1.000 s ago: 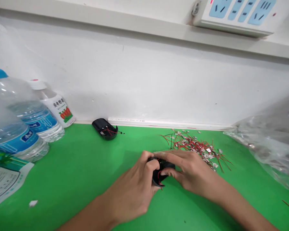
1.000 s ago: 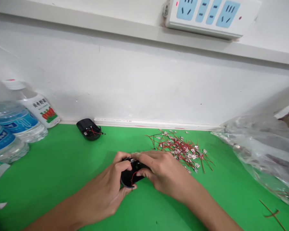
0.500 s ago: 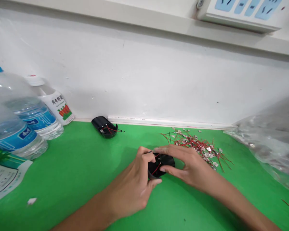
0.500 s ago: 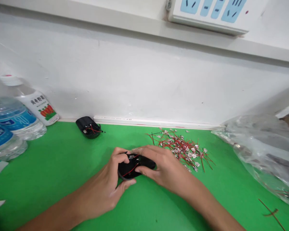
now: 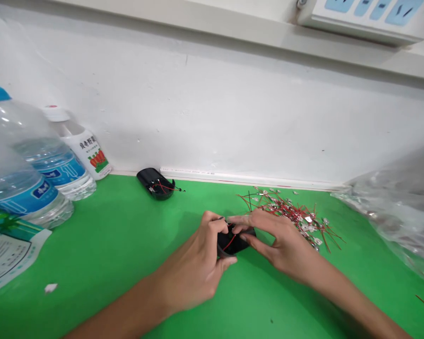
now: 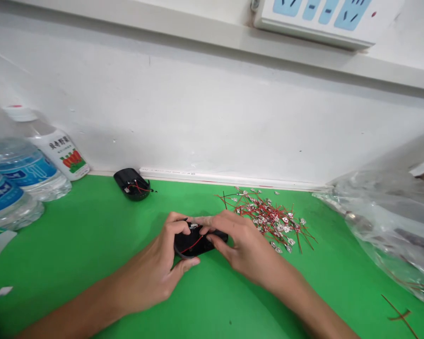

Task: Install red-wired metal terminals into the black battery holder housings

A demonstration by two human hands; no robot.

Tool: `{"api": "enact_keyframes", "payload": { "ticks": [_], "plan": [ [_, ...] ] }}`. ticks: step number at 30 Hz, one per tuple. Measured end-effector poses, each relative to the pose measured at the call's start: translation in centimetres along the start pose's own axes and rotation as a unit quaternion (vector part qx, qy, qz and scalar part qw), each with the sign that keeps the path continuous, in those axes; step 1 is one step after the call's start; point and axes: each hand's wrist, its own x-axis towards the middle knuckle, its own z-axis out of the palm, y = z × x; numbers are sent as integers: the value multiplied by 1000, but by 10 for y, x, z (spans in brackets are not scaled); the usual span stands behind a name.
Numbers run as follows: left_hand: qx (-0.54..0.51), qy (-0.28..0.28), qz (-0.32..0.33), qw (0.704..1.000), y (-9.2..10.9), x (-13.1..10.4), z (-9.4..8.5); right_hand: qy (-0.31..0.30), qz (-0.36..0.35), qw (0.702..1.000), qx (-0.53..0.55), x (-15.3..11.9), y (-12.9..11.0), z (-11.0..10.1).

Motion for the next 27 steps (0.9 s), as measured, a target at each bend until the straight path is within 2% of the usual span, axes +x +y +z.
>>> {"api": "enact_keyframes", "payload": {
  "ticks": [20,27],
  "plan": [
    [17,-14,30,999,4,1,0,-37,19,999,4,3,-5,-6],
    [26,-38,47,998,7,-2,0,-105,6,991,-79,-3,-20,-14]
  ]
}}
